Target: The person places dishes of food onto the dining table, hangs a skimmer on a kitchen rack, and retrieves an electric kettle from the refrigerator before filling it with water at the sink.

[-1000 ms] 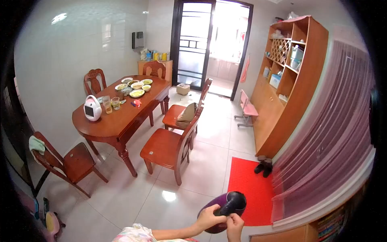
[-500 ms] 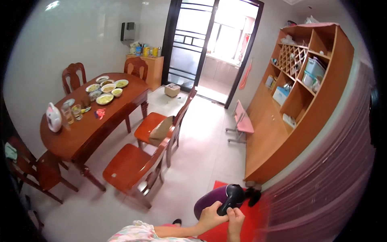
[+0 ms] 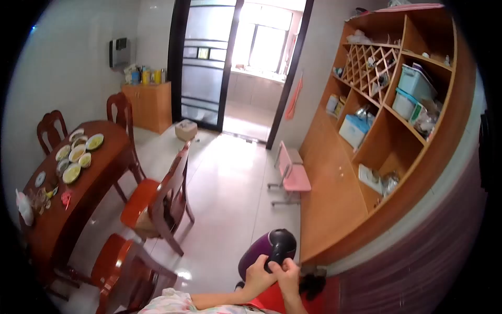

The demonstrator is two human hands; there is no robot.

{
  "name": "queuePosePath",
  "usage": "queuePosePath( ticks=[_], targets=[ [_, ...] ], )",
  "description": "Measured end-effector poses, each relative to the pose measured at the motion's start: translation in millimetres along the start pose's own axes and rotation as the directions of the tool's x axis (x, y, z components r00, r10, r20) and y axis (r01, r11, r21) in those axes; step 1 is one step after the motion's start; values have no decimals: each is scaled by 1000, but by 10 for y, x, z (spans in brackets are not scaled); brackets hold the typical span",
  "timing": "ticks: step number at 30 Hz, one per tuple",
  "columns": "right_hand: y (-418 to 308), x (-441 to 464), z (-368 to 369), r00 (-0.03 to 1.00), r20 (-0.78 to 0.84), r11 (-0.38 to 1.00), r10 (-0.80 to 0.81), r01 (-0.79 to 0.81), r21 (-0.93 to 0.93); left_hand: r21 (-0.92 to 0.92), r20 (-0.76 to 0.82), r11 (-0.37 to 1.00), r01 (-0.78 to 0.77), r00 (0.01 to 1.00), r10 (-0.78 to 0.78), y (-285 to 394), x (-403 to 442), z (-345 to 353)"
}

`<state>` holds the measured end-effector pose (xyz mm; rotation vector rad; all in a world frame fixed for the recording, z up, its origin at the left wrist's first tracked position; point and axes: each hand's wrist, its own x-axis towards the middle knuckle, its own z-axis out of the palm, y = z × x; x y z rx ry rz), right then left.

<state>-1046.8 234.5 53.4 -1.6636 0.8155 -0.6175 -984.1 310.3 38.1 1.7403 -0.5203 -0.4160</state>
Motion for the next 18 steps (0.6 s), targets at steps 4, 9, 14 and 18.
queuePosePath(
  ticks=[4, 9, 14, 18],
  targets=[
    [-56, 1238, 146, 992, 122, 999, 27, -23, -41, -11, -150, 999, -33, 988, 31, 69, 1122, 228],
    [-338, 2786, 490, 959, 263, 963, -102, 162, -216, 77, -344, 994, -80, 934, 102, 275, 2528, 341],
    [-324, 4202, 994, 955, 277, 970, -103, 158, -186, 73, -357, 986, -147, 920, 163, -9, 3933, 430],
    [-361, 5359, 1490, 960, 261, 980, -97, 138, -144, 54, -361, 990, -134, 921, 144, -111, 5150, 388]
  ],
)
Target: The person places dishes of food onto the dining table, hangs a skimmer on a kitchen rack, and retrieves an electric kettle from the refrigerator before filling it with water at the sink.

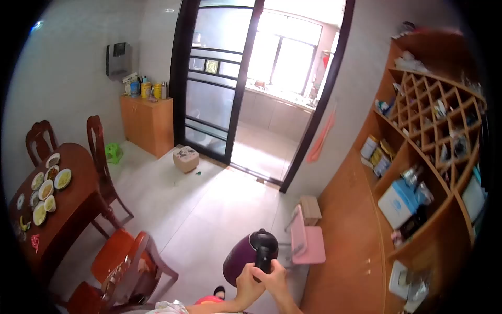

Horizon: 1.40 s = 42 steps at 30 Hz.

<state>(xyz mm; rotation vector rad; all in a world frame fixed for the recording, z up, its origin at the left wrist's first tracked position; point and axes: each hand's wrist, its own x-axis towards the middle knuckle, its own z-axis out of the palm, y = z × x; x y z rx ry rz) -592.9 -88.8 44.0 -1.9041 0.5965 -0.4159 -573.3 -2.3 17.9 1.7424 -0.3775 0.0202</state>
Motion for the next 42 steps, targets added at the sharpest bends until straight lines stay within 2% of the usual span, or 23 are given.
queuePosePath(
  ticks=[3, 4, 5, 7, 11, 14, 17, 18, 19, 21, 23, 24, 27, 28, 31, 33, 35, 38, 41, 42],
  targets=[
    [-45, 821, -34, 999, -53, 1000, -8, 8, -3, -46, 65, 995, -88, 994, 91, -7, 808, 278],
    [-45, 1080, -58, 997, -81, 998, 2, 3, 60, -67, 181, 998, 1, 983, 11, -11, 1066, 373],
    [-97, 1309, -78, 993, -105, 985, 57, -39, 170, -77, 211, 997, -19, 977, 35, -19, 1264, 462],
    [-55, 1847, -131, 987, -143, 983, 71, -44, 180, -103, 260, 991, -86, 959, 110, -94, 1785, 713],
    [66, 2962, -123, 976, -189, 985, 110, -82, 151, -119, 248, 968, -220, 938, 243, -407, 2792, 1254],
    [82, 3766, -149, 977, -143, 977, 161, -137, 162, -121, 296, 968, -220, 923, 247, -542, 3519, 1567],
    [324, 4668, -194, 980, -143, 975, 140, -111, 192, -139, 483, 980, -140, 855, 190, -646, 4371, 1858],
    [373, 4960, -177, 980, -137, 958, 142, -101, 269, -206, 497, 974, -93, 848, 186, -696, 4623, 1958],
    [417, 5251, -166, 972, -128, 939, 195, -147, 311, -222, 596, 975, 27, 795, 114, -660, 4924, 1965],
    [436, 5793, -123, 990, -125, 965, 63, -29, 262, -220, 635, 961, 165, 773, 12, -875, 5462, 2108],
    [471, 6306, -62, 987, -159, 991, -37, 57, 119, -125, 517, 985, 116, 855, -35, -987, 5940, 2092],
    [512, 6561, -43, 981, -173, 994, -92, 102, 45, -82, 477, 976, 203, 868, -140, -1123, 6160, 2111],
    [692, 7355, -16, 989, -125, 936, 84, -36, 349, -112, 303, 938, 328, 910, -282, -1553, 6955, 2156],
    [555, 7565, -31, 987, -93, 917, 128, -82, 390, -133, 272, 931, 339, 916, -295, -1687, 7232, 2231],
    [418, 8262, 70, 995, -35, 869, 90, -62, 492, -226, 208, 907, 355, 927, -311, -2079, 8164, 2475],
    [425, 8800, 130, 998, -22, 892, 65, -48, 450, -339, 206, 875, 345, 935, -289, -2271, 8836, 2715],
    [315, 9381, 195, 999, -8, 908, 35, -29, 417, -425, 274, 815, 394, 914, -299, -2076, 9498, 2852],
    [-4, 10138, 208, 999, 35, 936, -10, -2, 351, -498, 381, 804, 325, 915, -134, -2269, 10495, 3217],
    [-143, 10824, 225, 1000, -26, 939, -17, 25, 343, -588, 553, 620, 519, 818, -159, -2115, 11243, 3470],
    [-197, 11032, 201, 1000, -22, 943, 22, -14, 332, -591, 528, 641, 489, 836, -150, -2117, 11483, 3594]
  ],
)
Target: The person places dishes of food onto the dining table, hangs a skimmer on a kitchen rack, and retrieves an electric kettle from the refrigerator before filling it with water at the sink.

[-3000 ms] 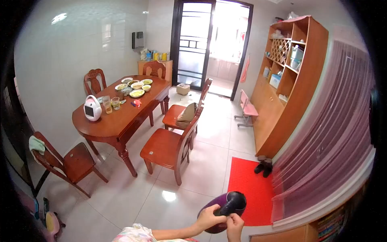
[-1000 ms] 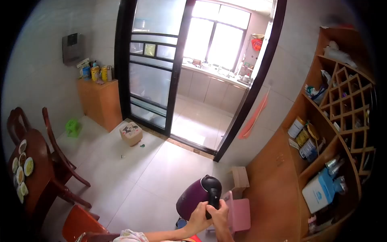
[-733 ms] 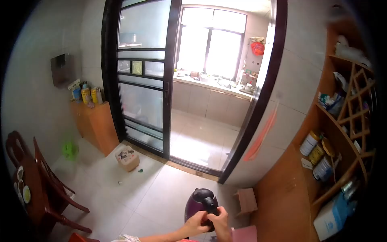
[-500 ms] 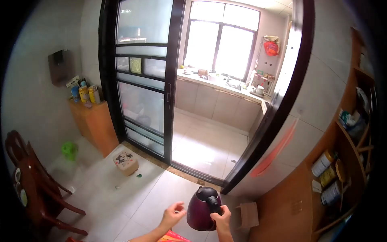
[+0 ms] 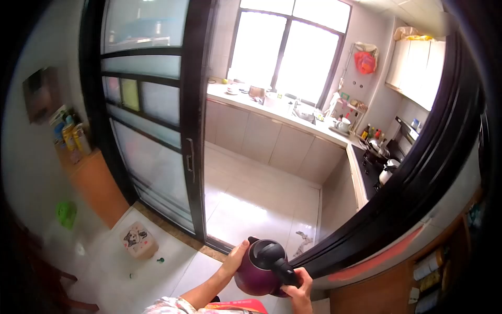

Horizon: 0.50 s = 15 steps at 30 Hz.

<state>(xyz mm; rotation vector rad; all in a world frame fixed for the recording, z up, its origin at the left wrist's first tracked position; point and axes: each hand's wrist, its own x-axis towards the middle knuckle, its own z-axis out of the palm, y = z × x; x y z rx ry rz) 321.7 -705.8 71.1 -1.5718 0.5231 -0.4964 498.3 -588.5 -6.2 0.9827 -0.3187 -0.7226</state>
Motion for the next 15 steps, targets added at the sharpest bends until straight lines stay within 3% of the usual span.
queuePosePath(
  ticks=[4, 7, 8, 12, 13, 15],
  targets=[
    [5, 905, 9, 995, -34, 995, -93, 91, -41, -1, -14, 999, -47, 999, 47, 143, 919, 55],
    [95, 1735, -56, 990, 23, 988, -140, 141, -60, 192, -47, 973, -129, 989, 140, 186, 1688, 31],
    [72, 2024, -105, 981, 62, 963, -184, 192, -189, 257, -53, 959, -124, 988, 142, 224, 1933, 30],
    [35, 3229, -147, 979, 75, 956, -189, 201, -215, 287, -111, 954, -83, 987, 120, 411, 2990, 41],
    [-12, 3515, -134, 980, 90, 967, -177, 190, -171, 300, -134, 943, -142, 973, 189, 496, 3251, 47],
    [-77, 4112, -134, 971, 193, 950, -140, 187, -251, 323, -199, 918, -229, 932, 303, 588, 3652, 11]
  ],
)
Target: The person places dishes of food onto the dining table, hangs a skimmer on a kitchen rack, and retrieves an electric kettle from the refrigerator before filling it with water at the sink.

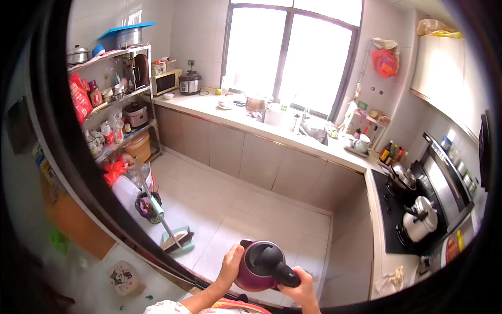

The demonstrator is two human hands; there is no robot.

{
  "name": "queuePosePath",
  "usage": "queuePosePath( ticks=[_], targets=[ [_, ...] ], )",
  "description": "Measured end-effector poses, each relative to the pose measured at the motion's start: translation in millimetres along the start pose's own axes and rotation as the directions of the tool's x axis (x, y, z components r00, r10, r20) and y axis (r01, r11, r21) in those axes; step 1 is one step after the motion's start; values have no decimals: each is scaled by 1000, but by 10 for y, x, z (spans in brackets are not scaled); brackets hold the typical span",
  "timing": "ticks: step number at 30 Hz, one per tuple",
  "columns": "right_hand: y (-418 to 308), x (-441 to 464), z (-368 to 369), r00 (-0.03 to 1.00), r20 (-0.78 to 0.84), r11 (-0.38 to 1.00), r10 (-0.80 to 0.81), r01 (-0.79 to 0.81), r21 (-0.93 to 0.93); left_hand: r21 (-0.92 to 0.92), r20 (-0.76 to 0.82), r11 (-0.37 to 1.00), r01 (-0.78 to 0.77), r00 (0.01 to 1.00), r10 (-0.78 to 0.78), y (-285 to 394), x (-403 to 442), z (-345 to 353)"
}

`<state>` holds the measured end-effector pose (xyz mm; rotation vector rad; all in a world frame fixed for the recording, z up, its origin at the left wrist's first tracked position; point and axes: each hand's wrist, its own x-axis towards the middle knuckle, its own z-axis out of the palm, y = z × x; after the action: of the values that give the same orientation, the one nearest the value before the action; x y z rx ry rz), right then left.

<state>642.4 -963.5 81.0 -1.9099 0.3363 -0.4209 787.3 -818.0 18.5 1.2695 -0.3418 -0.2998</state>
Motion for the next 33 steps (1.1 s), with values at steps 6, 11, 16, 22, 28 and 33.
queuePosePath(
  ticks=[6, 11, 16, 22, 28, 33],
  targets=[
    [212, 1545, 208, 995, 98, 987, 29, -44, 154, 12, -150, 1000, 12, 989, -10, -12, 1213, -153],
    [489, 2804, 555, 994, 106, 990, 25, -39, 135, -26, -215, 999, 31, 976, -36, -268, 2392, -435],
    [424, 4310, 970, 996, 85, 987, -19, 5, 162, -97, -276, 994, 47, 959, -72, -383, 3853, -757],
    [594, 5892, 1178, 1000, -4, 983, -1, 2, 183, -265, -290, 964, -36, 956, -44, -277, 5532, -923],
    [613, 7521, 1577, 1000, -24, 981, 4, 1, 194, -212, -438, 976, -51, 898, -48, -499, 6773, -1660],
    [874, 8949, 2080, 1000, 25, 969, 5, -11, 247, -130, -611, 983, 128, 771, -181, -564, 7761, -2257]
  ],
)
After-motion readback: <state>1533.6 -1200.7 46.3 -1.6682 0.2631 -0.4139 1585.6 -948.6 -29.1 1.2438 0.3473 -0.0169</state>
